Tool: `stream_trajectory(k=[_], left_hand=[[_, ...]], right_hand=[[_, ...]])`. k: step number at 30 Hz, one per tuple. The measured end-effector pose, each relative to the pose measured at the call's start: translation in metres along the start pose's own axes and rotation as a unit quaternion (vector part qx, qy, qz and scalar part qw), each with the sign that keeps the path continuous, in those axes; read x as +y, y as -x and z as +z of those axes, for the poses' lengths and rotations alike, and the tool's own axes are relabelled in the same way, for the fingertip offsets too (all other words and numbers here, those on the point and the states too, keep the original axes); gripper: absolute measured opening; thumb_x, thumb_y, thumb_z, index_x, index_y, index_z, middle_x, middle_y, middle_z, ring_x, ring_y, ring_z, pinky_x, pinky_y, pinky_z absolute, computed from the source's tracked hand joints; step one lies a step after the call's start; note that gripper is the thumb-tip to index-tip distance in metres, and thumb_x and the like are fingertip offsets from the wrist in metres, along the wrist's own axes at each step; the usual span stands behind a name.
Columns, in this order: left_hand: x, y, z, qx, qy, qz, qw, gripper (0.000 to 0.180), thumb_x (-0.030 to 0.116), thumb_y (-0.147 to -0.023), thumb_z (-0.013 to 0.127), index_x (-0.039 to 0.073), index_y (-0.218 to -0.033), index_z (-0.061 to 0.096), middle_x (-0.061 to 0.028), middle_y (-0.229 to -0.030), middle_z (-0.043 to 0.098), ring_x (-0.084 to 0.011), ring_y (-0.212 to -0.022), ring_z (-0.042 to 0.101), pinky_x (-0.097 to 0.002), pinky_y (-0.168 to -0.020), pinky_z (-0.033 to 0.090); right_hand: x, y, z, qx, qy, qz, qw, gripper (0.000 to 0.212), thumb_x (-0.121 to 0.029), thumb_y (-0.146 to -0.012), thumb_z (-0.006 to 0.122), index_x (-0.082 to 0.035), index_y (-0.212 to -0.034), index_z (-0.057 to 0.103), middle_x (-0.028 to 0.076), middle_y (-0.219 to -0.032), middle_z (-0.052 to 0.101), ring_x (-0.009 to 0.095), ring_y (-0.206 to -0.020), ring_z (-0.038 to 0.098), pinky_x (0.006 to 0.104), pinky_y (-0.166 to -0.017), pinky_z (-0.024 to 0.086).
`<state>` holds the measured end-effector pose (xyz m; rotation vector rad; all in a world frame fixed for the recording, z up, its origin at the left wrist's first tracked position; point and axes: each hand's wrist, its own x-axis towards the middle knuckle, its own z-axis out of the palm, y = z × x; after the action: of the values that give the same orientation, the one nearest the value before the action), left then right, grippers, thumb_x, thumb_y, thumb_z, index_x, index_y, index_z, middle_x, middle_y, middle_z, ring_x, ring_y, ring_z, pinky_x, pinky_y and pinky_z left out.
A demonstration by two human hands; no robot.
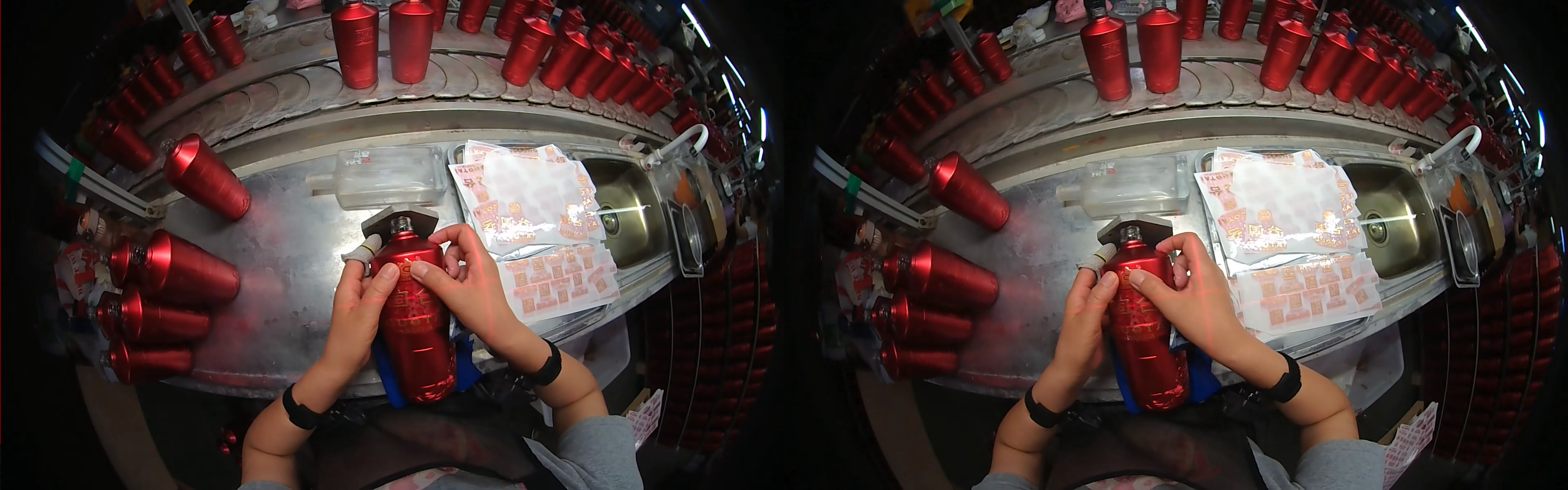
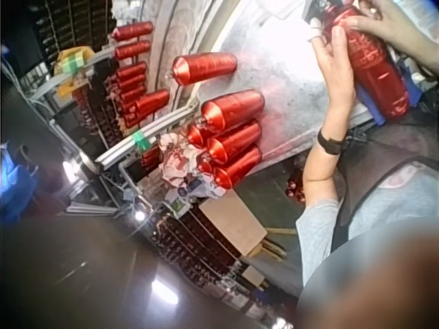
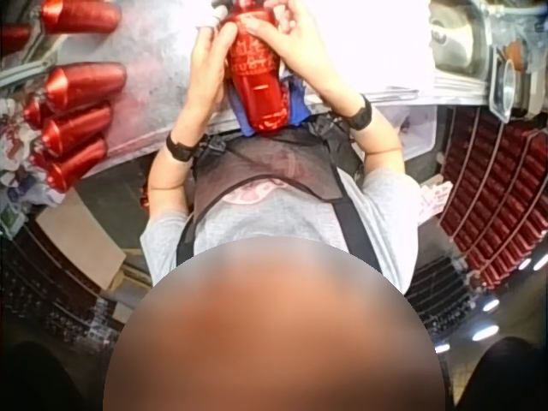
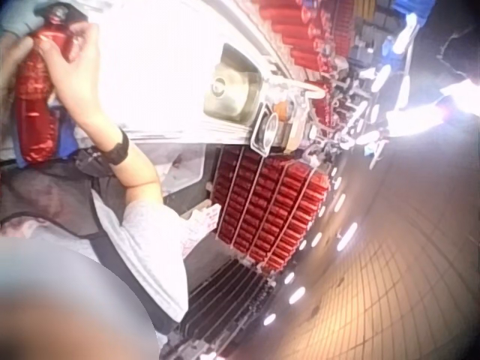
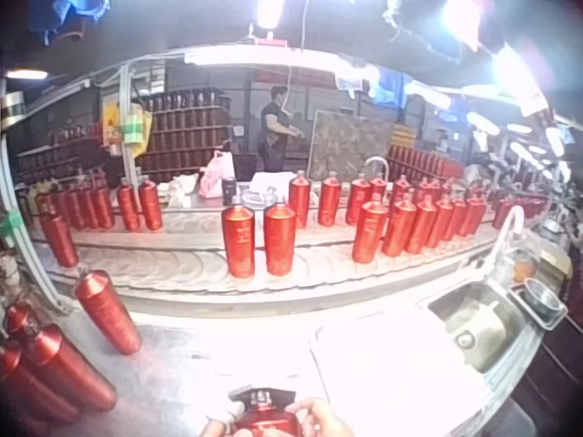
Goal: Applying and smoothing gold product labels onto red metallic liquor bottles on a production line.
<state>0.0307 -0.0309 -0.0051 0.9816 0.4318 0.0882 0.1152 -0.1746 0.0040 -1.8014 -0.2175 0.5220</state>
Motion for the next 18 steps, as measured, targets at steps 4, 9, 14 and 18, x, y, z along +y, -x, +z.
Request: stream_trajectory(k=[4,9,14,18], left_hand=[[-0.0018,-0.0032,-0.0003,0.0,-0.011,-0.001,1.0,0.06,0.017,-0.099,0.06,-0.002,-0.148,0.029,-0.0154,-0.128,0.057,-0.0155,-0.111,0.06,-0.0294,-0.094,0.05],[-0.004,-0.0041,-0.0006,-0.007,-0.035,0.018,0.999,0.058,0.015,-0.099,0.06,-0.002,-0.147,0.031,-0.0149,-0.126,0.058,-0.0151,-0.109,0.06,-0.029,-0.093,0.051],[-0.0043,-0.0031,0.001,0.002,-0.033,0.022,0.999,0.056,0.015,-0.099,0.059,-0.001,-0.146,0.032,-0.0147,-0.125,0.059,-0.0147,-0.109,0.06,-0.0288,-0.092,0.051],[0.0001,-0.0031,0.0037,-0.002,-0.031,0.008,0.999,0.058,0.017,-0.099,0.061,-0.002,-0.145,0.033,-0.015,-0.125,0.059,-0.0148,-0.109,0.06,-0.0288,-0.092,0.051]], right_hand=[[0.0056,0.002,-0.0002,-0.008,-0.038,-0.015,0.999,0.053,-0.035,-0.078,0.081,-0.006,-0.113,0.055,-0.003,-0.074,0.04,0.007,-0.066,0.038,0.0243,-0.059,0.036],[0.0068,0.0008,0.0016,0.002,0.024,-0.039,0.999,0.057,-0.037,-0.077,0.082,-0.005,-0.114,0.055,-0.003,-0.073,0.04,0.007,-0.065,0.038,0.0245,-0.058,0.036],[0.0028,-0.0006,0.0,0.001,0.035,-0.025,0.999,0.057,-0.037,-0.075,0.083,-0.005,-0.113,0.055,-0.003,-0.072,0.04,0.007,-0.064,0.038,0.025,-0.057,0.035],[0.0079,-0.0041,-0.0036,-0.011,-0.035,-0.01,0.999,0.053,-0.034,-0.078,0.082,-0.005,-0.113,0.056,-0.004,-0.073,0.039,0.006,-0.064,0.036,0.0235,-0.056,0.034]])
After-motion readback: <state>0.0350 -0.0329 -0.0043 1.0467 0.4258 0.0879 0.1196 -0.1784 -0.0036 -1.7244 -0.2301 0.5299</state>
